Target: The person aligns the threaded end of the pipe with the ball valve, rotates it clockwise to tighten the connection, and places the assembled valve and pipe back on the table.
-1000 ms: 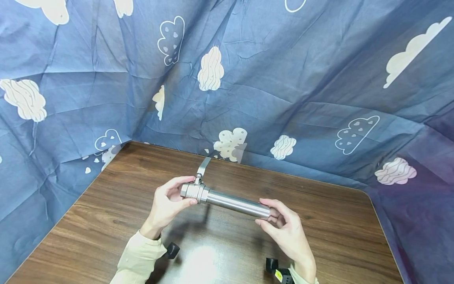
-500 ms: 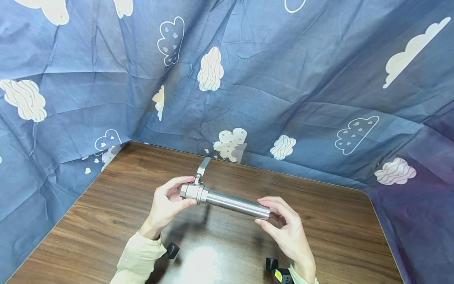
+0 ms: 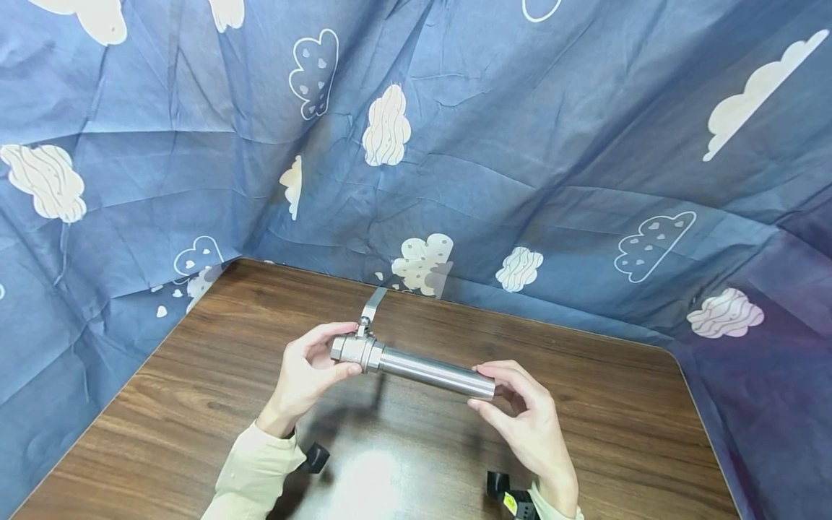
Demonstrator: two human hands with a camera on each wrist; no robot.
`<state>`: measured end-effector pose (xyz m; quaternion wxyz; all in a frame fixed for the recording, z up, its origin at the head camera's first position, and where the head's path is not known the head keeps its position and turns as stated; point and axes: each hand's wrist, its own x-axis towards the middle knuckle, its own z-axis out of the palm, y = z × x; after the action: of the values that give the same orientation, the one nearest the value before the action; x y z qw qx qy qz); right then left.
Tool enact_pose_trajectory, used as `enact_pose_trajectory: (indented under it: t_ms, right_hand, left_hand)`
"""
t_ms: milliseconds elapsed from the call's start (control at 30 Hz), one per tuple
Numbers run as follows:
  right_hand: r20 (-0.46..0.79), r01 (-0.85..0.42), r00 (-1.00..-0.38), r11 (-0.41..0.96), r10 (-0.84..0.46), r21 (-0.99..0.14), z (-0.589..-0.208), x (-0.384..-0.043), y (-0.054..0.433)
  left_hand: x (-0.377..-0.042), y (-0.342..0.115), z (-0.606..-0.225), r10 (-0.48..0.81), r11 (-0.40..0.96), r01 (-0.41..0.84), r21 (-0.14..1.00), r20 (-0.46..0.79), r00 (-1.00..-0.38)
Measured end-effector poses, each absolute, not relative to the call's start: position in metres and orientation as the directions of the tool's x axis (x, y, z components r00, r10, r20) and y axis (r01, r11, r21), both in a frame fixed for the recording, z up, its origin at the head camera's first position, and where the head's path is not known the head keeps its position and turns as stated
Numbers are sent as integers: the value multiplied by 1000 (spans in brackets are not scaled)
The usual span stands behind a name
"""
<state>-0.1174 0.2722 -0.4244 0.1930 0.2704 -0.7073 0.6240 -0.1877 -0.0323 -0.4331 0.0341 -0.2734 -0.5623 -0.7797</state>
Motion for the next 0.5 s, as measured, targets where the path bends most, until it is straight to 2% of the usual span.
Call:
enact_pose_trajectory:
  t_ms: [500]
  right_hand:
    - [589,-599,-800,89,-112,-796,-426,-117,272]
  left_hand:
    - [-188,-32,-434,254,-375,362,853,470,-845]
